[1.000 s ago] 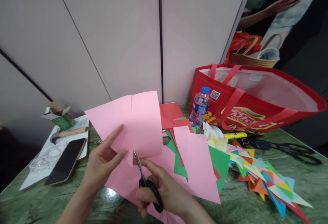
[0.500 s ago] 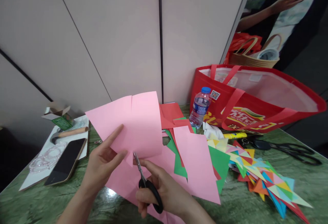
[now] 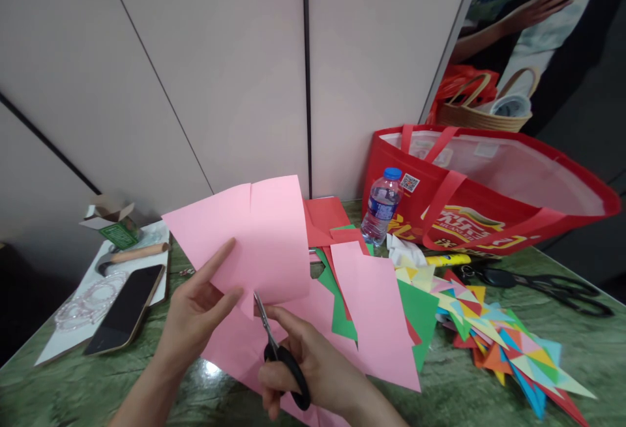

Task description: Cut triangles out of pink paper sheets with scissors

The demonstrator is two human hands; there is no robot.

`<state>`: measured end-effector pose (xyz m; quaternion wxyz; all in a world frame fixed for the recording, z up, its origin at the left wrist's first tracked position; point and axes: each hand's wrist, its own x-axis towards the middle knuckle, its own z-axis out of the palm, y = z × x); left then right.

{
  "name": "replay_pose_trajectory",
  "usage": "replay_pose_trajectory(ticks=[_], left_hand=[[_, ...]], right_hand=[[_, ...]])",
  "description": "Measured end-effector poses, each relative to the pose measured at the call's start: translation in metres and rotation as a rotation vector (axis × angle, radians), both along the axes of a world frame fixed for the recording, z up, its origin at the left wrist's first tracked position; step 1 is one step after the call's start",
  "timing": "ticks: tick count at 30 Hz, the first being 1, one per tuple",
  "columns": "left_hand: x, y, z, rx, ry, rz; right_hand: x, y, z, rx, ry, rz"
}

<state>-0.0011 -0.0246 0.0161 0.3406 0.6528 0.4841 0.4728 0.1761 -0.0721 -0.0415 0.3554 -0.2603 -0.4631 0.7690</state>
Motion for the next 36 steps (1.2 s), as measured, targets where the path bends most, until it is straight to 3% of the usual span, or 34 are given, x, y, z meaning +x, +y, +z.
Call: replay_pose_trajectory(ticks=[8, 16, 21, 29, 36], left_hand=[[0.007, -0.005, -0.004, -0.06, 0.015, -0.068], [0.025, -0.015, -0.009, -0.107, -0.056, 0.001], [0.027, -0.016, -0.008, -0.151, -0.069, -0.01], [0.025, -0.013, -0.018, 0.037, 0.045, 0.026], [0.026, -0.014, -0.013, -0.014, 0.054, 0.023]], right_hand=[[-0.002, 0.0, 0.009, 0.042, -0.008, -0.045], [-0.005, 0.0, 0.008, -0.031, 0.003, -0.173], [-0.007, 0.0, 0.017, -0.004, -0.015, -0.193], [-0.01, 0.001, 0.025, 0.035, -0.087, -0.245], [-0.011, 0.0, 0.023, 0.047, -0.118, -0.268]])
